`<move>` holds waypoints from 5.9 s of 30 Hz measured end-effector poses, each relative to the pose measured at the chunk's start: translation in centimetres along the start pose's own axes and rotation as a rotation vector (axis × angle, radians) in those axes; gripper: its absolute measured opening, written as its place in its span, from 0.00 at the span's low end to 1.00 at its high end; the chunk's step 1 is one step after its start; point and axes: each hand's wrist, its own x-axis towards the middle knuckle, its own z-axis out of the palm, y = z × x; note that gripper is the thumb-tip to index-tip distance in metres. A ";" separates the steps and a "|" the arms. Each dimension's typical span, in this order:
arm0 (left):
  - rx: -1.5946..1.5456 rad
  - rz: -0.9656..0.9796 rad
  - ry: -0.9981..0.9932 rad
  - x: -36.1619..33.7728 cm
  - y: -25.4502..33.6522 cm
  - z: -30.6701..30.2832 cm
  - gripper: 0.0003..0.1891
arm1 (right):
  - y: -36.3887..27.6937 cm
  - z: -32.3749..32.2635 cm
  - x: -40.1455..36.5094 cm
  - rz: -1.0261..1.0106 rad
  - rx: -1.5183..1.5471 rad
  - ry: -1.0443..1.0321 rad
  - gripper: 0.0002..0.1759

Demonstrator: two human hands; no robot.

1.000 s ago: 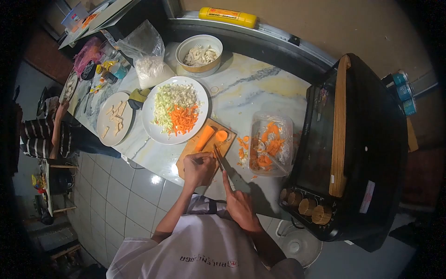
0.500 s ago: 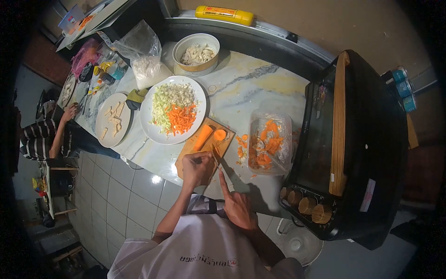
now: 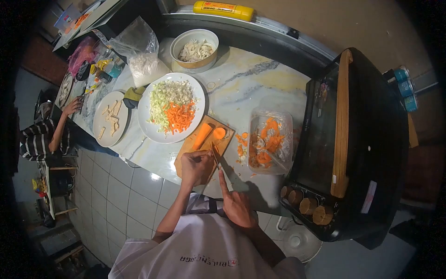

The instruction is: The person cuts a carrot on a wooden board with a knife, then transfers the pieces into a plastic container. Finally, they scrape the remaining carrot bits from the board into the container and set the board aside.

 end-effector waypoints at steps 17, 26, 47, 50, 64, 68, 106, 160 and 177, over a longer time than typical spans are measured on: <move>0.001 0.085 -0.047 0.3 -0.2 -0.3 0.07 | -0.4 0.0 1.9 -0.043 -0.153 -0.023 0.60; 0.056 0.111 -0.043 0.2 0.5 -0.5 0.07 | -0.8 -0.2 2.3 -0.067 -0.160 0.019 0.58; 0.024 0.048 -0.015 -0.2 -0.2 -0.1 0.08 | -2.4 -1.4 0.6 -0.030 -0.187 -0.003 0.53; 0.057 0.063 -0.006 -0.2 0.1 -0.2 0.09 | -2.3 -1.2 0.7 -0.037 -0.192 -0.011 0.53; 0.244 0.201 0.000 -1.1 1.0 -0.5 0.11 | -1.6 -1.7 1.3 -0.076 -0.281 -0.050 0.54; 0.337 0.270 -0.046 -1.1 1.6 -0.7 0.11 | -1.7 -2.1 1.4 -0.044 -0.263 -0.096 0.55; 0.309 0.354 -0.087 -0.5 1.4 -2.0 0.11 | -1.5 -0.9 -0.4 0.027 -0.159 -0.025 0.53; 0.110 0.128 -0.054 0.8 -0.6 -0.9 0.08 | -1.6 -0.4 0.4 -0.013 -0.130 -0.016 0.57; 0.142 0.115 -0.031 0.4 -0.2 -0.9 0.08 | -2.0 -0.3 0.2 0.049 -0.079 0.051 0.54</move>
